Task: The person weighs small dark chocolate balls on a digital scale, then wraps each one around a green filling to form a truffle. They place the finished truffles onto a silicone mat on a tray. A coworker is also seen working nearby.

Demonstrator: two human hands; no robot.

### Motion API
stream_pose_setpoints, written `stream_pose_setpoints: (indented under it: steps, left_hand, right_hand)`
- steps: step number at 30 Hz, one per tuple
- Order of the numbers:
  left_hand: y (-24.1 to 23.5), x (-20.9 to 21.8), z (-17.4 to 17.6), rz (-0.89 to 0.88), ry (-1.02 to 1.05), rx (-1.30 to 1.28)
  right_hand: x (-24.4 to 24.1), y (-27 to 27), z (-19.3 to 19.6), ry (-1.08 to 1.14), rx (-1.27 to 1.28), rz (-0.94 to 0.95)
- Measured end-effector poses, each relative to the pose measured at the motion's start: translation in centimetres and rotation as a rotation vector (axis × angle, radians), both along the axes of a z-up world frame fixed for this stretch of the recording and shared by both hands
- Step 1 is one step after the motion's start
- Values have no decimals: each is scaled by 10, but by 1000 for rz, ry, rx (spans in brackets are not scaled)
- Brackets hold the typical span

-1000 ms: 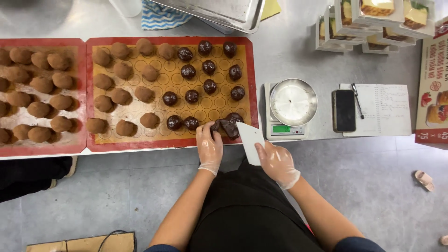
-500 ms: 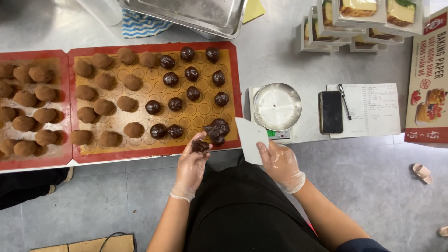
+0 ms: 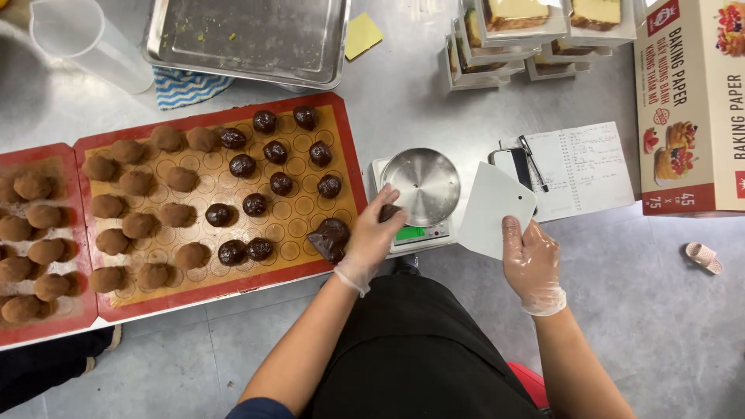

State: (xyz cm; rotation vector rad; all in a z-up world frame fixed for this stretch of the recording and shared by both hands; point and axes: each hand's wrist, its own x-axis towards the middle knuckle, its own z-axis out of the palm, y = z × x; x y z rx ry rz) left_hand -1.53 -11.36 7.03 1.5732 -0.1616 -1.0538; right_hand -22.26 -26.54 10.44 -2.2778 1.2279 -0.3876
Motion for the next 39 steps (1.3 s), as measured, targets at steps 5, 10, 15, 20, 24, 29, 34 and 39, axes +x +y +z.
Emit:
stream_pose_setpoints:
  steps: [5, 10, 15, 20, 24, 29, 34, 39]
  left_hand:
    - [-36, -2, -42, -185, 9, -73]
    - [5, 5, -19, -71, -22, 37]
    - [92, 10, -77, 135, -700, 260]
    - [119, 6, -108, 66, -845, 634]
    - [108, 8, -109, -50, -799, 672]
    - [104, 10, -115, -84, -790, 758]
    - [106, 13, -100, -100, -731, 793]
    - [113, 6, -104, -37, -788, 685]
  right_hand:
    - [-6, -6, 7, -71, 50, -24]
    - [-16, -20, -2, -70, 24, -27]
    - [-17, -34, -11, -12, -42, 0]
    - [-1, -41, -8, -1, 1, 10]
    - [17, -36, 5, -70, 16, 56]
    - [25, -28, 8, -175, -5, 135]
    - [22, -23, 8, -137, 18, 89]
    - [11, -25, 1, -145, -79, 139]
